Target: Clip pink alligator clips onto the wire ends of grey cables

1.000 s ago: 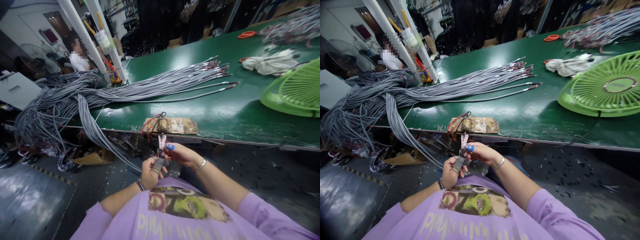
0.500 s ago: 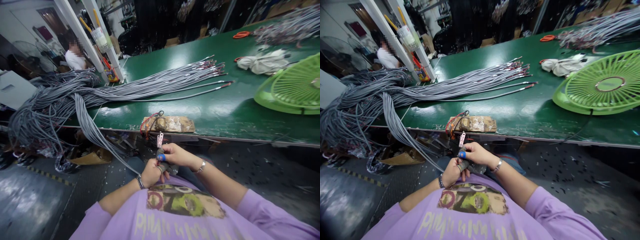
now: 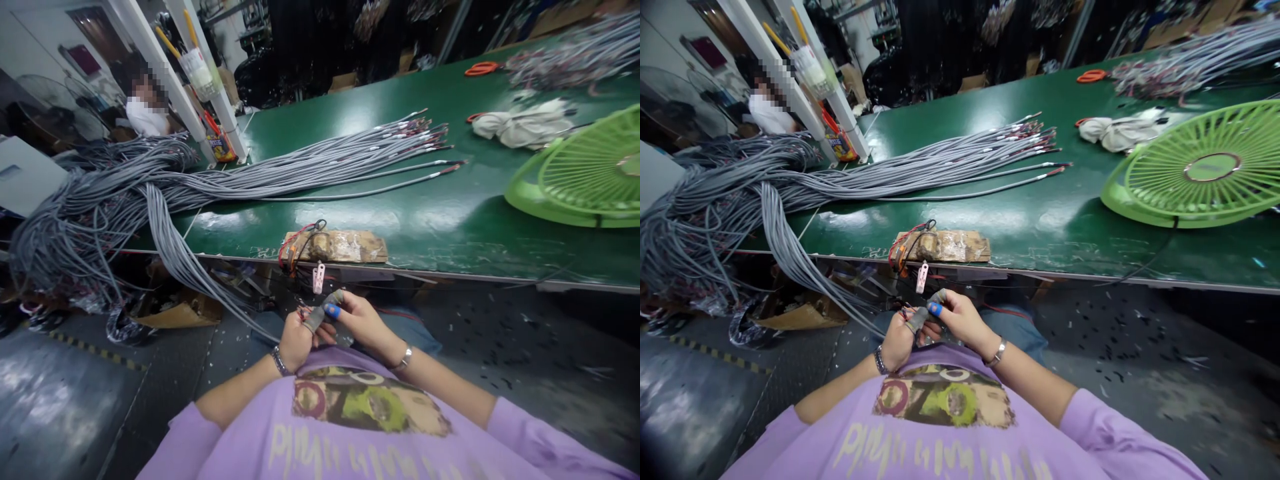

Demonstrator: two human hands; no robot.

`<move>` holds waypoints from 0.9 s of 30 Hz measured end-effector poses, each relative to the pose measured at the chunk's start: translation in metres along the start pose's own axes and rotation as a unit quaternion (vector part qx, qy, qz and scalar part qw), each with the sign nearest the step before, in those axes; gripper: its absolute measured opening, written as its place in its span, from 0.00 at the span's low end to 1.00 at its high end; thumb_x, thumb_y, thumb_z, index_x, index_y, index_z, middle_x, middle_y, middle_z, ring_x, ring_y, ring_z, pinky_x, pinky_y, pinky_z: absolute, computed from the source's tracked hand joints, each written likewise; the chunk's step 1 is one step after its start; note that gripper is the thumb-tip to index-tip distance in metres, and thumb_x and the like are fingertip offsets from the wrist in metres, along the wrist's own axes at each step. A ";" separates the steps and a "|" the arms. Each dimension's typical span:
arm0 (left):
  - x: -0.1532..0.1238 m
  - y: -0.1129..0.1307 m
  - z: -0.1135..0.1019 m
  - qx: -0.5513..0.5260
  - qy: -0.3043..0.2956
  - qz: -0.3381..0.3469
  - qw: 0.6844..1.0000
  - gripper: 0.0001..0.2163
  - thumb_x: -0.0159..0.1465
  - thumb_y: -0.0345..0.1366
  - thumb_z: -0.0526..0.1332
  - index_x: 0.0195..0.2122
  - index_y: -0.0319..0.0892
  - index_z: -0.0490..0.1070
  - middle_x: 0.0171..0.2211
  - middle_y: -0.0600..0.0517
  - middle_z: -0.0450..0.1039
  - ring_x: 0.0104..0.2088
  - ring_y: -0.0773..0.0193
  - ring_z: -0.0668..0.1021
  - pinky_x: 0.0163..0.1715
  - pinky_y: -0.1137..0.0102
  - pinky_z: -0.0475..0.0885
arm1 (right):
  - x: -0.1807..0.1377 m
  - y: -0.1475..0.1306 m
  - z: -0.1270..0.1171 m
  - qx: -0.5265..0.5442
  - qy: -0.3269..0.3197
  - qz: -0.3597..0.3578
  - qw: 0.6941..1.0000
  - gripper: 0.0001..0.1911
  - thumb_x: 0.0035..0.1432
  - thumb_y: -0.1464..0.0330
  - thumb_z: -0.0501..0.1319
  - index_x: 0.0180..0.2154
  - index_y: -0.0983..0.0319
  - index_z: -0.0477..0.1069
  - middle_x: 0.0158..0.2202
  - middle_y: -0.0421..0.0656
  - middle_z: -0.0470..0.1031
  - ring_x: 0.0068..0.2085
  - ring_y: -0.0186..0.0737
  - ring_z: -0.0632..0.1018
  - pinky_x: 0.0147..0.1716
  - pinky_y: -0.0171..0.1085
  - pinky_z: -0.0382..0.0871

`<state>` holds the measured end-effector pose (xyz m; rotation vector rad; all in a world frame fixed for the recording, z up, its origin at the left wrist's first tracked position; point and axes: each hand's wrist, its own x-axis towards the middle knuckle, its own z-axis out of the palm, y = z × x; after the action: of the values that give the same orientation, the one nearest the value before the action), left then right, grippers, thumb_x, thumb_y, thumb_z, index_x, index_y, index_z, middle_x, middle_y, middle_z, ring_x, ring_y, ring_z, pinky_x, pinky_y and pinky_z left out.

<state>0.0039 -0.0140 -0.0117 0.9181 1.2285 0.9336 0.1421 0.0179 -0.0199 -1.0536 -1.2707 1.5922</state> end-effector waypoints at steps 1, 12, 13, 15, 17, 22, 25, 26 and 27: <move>0.000 0.001 -0.001 0.016 -0.021 -0.002 1.000 0.27 0.51 0.63 0.60 0.21 0.39 0.70 0.18 0.46 0.74 0.15 0.66 0.72 0.13 0.74 0.59 | 0.001 -0.001 -0.001 -0.011 -0.009 0.001 1.000 0.16 0.48 0.56 0.66 0.25 0.60 0.68 0.22 0.37 0.68 0.26 0.33 0.66 0.28 0.35 0.63; -0.001 -0.003 -0.005 0.037 -0.059 -0.001 0.998 0.28 0.50 0.64 0.60 0.19 0.39 0.70 0.16 0.45 0.75 0.12 0.67 0.69 0.11 0.73 0.56 | 0.011 -0.019 -0.002 -0.137 -0.084 -0.029 0.987 0.12 0.53 0.60 0.57 0.23 0.61 0.67 0.21 0.38 0.68 0.24 0.33 0.65 0.24 0.33 0.62; -0.001 -0.005 -0.005 0.021 -0.041 0.006 0.999 0.28 0.50 0.64 0.60 0.20 0.39 0.70 0.17 0.44 0.75 0.13 0.66 0.71 0.11 0.74 0.56 | 0.012 -0.018 -0.002 -0.138 -0.070 -0.030 0.988 0.12 0.53 0.60 0.57 0.23 0.61 0.67 0.21 0.38 0.68 0.24 0.34 0.66 0.25 0.34 0.63; 0.000 -0.008 -0.006 -0.010 -0.007 0.018 1.000 0.28 0.51 0.63 0.60 0.22 0.38 0.71 0.18 0.43 0.77 0.15 0.63 0.75 0.11 0.74 0.56 | 0.013 -0.015 -0.002 -0.139 -0.048 -0.025 0.989 0.12 0.52 0.60 0.57 0.23 0.61 0.68 0.22 0.39 0.70 0.25 0.35 0.67 0.27 0.34 0.64; 0.000 -0.011 -0.006 -0.029 0.016 0.027 0.999 0.27 0.51 0.62 0.61 0.23 0.38 0.71 0.19 0.43 0.77 0.15 0.62 0.76 0.10 0.74 0.57 | 0.012 -0.013 -0.002 -0.132 -0.033 -0.017 0.991 0.12 0.51 0.59 0.58 0.24 0.61 0.68 0.22 0.39 0.70 0.26 0.35 0.68 0.28 0.35 0.65; -0.001 -0.010 -0.004 -0.046 0.037 0.037 0.998 0.27 0.51 0.62 0.61 0.22 0.38 0.70 0.19 0.43 0.77 0.14 0.62 0.76 0.10 0.74 0.57 | 0.009 -0.011 -0.001 -0.104 -0.022 0.002 0.994 0.15 0.49 0.55 0.59 0.23 0.60 0.67 0.21 0.38 0.68 0.25 0.34 0.67 0.28 0.36 0.65; -0.001 -0.008 -0.003 -0.048 0.058 0.042 0.996 0.27 0.51 0.63 0.61 0.22 0.38 0.70 0.19 0.43 0.77 0.14 0.62 0.76 0.10 0.75 0.57 | 0.008 -0.010 -0.001 -0.090 -0.018 0.015 0.996 0.16 0.47 0.55 0.60 0.23 0.61 0.67 0.21 0.38 0.68 0.25 0.34 0.66 0.28 0.35 0.64; 0.000 -0.007 -0.003 -0.048 0.069 0.044 0.996 0.27 0.51 0.63 0.61 0.22 0.38 0.70 0.20 0.43 0.77 0.14 0.62 0.76 0.10 0.75 0.57 | 0.008 -0.010 -0.001 -0.085 -0.017 0.020 0.996 0.16 0.47 0.55 0.61 0.23 0.61 0.66 0.21 0.38 0.68 0.25 0.34 0.66 0.27 0.35 0.64; 0.000 -0.007 -0.003 -0.047 0.078 0.046 0.995 0.27 0.51 0.62 0.61 0.22 0.38 0.70 0.20 0.43 0.78 0.15 0.62 0.76 0.10 0.75 0.57 | 0.008 -0.010 -0.002 -0.080 -0.014 0.025 0.996 0.16 0.46 0.55 0.61 0.23 0.61 0.66 0.21 0.38 0.68 0.24 0.33 0.66 0.27 0.35 0.63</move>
<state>0.0010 -0.0168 -0.0189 0.8465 1.2704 1.1444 0.1422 0.0273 -0.0116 -1.1733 -1.4209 1.5665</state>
